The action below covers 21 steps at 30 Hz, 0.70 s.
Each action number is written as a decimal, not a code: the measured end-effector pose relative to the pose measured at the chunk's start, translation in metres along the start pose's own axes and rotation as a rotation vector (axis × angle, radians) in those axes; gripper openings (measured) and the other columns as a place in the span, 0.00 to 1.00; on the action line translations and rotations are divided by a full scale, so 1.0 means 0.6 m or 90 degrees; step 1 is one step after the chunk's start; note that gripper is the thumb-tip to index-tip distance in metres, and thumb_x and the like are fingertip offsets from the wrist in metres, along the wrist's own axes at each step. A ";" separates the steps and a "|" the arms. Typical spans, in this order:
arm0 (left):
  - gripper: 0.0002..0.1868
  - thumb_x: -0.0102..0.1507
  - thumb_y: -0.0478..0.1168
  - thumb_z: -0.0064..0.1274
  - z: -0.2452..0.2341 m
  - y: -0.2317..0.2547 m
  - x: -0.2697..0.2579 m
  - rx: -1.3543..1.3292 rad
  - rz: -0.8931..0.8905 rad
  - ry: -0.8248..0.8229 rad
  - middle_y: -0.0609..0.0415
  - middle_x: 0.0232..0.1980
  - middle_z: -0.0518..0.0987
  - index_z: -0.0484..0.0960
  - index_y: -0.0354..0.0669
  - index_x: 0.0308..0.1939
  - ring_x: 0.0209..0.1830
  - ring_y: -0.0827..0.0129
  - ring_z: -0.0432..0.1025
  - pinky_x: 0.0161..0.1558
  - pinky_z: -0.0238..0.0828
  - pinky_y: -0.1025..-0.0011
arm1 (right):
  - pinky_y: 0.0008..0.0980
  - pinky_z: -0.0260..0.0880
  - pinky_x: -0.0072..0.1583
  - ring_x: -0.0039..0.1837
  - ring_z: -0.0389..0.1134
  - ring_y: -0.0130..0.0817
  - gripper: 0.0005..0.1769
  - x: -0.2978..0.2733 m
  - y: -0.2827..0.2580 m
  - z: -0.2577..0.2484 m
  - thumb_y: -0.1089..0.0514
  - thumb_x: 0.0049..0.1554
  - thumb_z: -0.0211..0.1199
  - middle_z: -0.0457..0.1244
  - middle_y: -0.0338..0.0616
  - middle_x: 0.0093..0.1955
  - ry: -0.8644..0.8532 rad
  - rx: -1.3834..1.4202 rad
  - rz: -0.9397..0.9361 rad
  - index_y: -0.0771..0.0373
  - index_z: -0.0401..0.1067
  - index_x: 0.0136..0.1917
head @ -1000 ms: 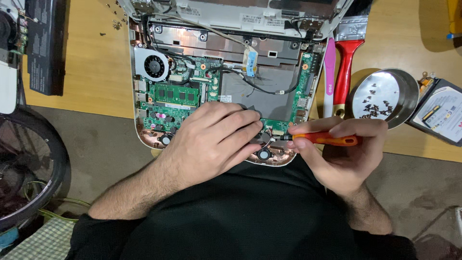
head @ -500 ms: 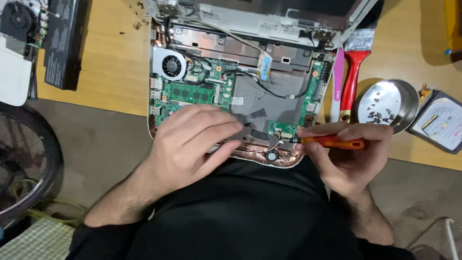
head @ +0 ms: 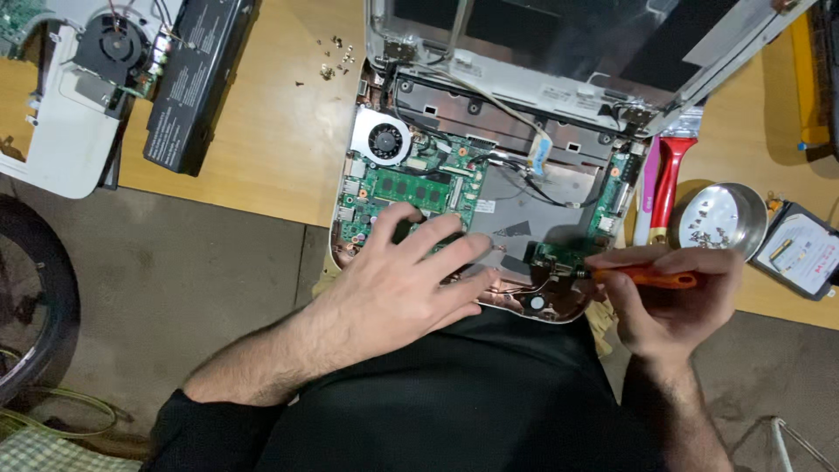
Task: The person uses a screwdriver to remove screws from the internal components of a disassembled laptop. They then apply a substance from a small tube onto the motherboard and use their fingers to spread it across the surface.
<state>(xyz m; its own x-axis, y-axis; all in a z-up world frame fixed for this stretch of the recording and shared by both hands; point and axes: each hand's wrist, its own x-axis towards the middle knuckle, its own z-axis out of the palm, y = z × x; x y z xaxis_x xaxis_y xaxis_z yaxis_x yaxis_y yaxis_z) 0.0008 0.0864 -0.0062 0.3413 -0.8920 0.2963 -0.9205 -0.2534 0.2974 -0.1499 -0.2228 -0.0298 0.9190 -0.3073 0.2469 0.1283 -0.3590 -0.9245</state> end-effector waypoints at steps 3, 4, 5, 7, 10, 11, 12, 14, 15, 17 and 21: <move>0.24 0.72 0.61 0.84 0.001 -0.007 -0.015 -0.004 -0.002 0.037 0.56 0.71 0.85 0.92 0.56 0.62 0.72 0.55 0.78 0.69 0.72 0.43 | 0.43 0.88 0.44 0.54 0.83 0.59 0.26 0.003 -0.017 0.008 0.72 0.72 0.67 0.72 0.76 0.53 -0.009 0.003 0.006 0.62 0.49 0.65; 0.24 0.72 0.61 0.84 -0.002 -0.007 -0.013 -0.007 -0.002 0.035 0.56 0.71 0.85 0.92 0.56 0.62 0.72 0.55 0.78 0.69 0.72 0.43 | 0.43 0.88 0.44 0.54 0.83 0.59 0.26 0.001 -0.010 0.006 0.72 0.72 0.67 0.72 0.76 0.53 -0.009 0.002 0.008 0.62 0.49 0.65; 0.24 0.73 0.61 0.83 -0.006 -0.007 -0.010 -0.002 -0.001 0.033 0.56 0.70 0.85 0.91 0.55 0.61 0.71 0.54 0.78 0.68 0.72 0.44 | 0.42 0.87 0.45 0.53 0.83 0.59 0.26 0.000 -0.002 0.005 0.72 0.71 0.68 0.72 0.76 0.52 -0.004 0.002 -0.008 0.62 0.50 0.65; 0.23 0.74 0.60 0.83 -0.009 -0.004 -0.001 0.001 0.001 0.026 0.56 0.69 0.85 0.91 0.54 0.61 0.70 0.54 0.78 0.68 0.71 0.45 | 0.42 0.86 0.45 0.53 0.83 0.59 0.27 0.000 0.010 0.003 0.72 0.70 0.69 0.72 0.76 0.51 0.005 0.004 -0.020 0.62 0.50 0.64; 0.33 0.70 0.62 0.84 -0.006 0.002 0.013 0.007 0.002 -0.029 0.55 0.75 0.82 0.87 0.59 0.72 0.75 0.53 0.75 0.69 0.72 0.45 | 0.41 0.84 0.39 0.50 0.82 0.60 0.27 -0.004 0.025 -0.001 0.72 0.68 0.68 0.69 0.77 0.45 0.006 0.018 -0.053 0.62 0.48 0.62; 0.30 0.71 0.62 0.82 -0.004 0.002 0.017 -0.011 -0.002 -0.046 0.54 0.77 0.80 0.87 0.59 0.70 0.77 0.51 0.74 0.72 0.72 0.40 | 0.43 0.85 0.43 0.50 0.83 0.61 0.27 -0.009 0.029 -0.004 0.70 0.69 0.69 0.69 0.79 0.47 0.008 0.021 -0.046 0.62 0.49 0.63; 0.28 0.72 0.61 0.80 -0.002 0.002 0.022 -0.029 -0.006 -0.062 0.53 0.79 0.79 0.88 0.59 0.68 0.79 0.48 0.72 0.75 0.72 0.35 | 0.45 0.86 0.46 0.51 0.83 0.61 0.27 -0.013 0.034 -0.007 0.68 0.69 0.70 0.70 0.81 0.49 0.010 0.024 -0.039 0.61 0.50 0.65; 0.28 0.71 0.64 0.79 0.003 0.000 0.022 -0.023 -0.004 -0.070 0.52 0.80 0.78 0.89 0.58 0.67 0.80 0.49 0.71 0.75 0.71 0.35 | 0.44 0.87 0.46 0.52 0.84 0.60 0.26 -0.004 0.031 -0.012 0.70 0.69 0.69 0.70 0.76 0.48 -0.006 0.019 -0.063 0.62 0.51 0.64; 0.29 0.70 0.67 0.79 0.005 0.000 0.021 -0.021 -0.008 -0.078 0.51 0.81 0.78 0.90 0.58 0.66 0.81 0.51 0.69 0.76 0.71 0.34 | 0.42 0.88 0.46 0.52 0.85 0.58 0.25 -0.001 0.029 -0.015 0.71 0.70 0.69 0.71 0.71 0.47 -0.028 0.013 -0.084 0.64 0.52 0.63; 0.31 0.71 0.68 0.79 -0.001 -0.001 0.019 -0.027 -0.017 -0.066 0.51 0.81 0.79 0.89 0.55 0.65 0.80 0.48 0.70 0.72 0.70 0.37 | 0.41 0.90 0.45 0.53 0.85 0.59 0.25 0.000 0.025 -0.012 0.73 0.69 0.69 0.70 0.73 0.47 -0.028 0.035 -0.078 0.64 0.52 0.63; 0.29 0.79 0.70 0.66 0.001 0.002 0.019 -0.044 -0.049 -0.025 0.52 0.78 0.82 0.88 0.51 0.64 0.76 0.46 0.72 0.70 0.70 0.39 | 0.38 0.90 0.44 0.53 0.85 0.61 0.25 0.001 0.022 -0.011 0.75 0.69 0.68 0.67 0.70 0.44 -0.033 0.045 -0.074 0.65 0.51 0.62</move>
<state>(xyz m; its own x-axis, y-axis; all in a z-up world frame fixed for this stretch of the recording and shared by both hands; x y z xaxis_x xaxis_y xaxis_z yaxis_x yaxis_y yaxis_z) 0.0034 0.0755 -0.0031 0.4011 -0.8855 0.2346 -0.8763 -0.2962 0.3799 -0.1505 -0.2335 -0.0397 0.9140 -0.2207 0.3405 0.2597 -0.3264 -0.9089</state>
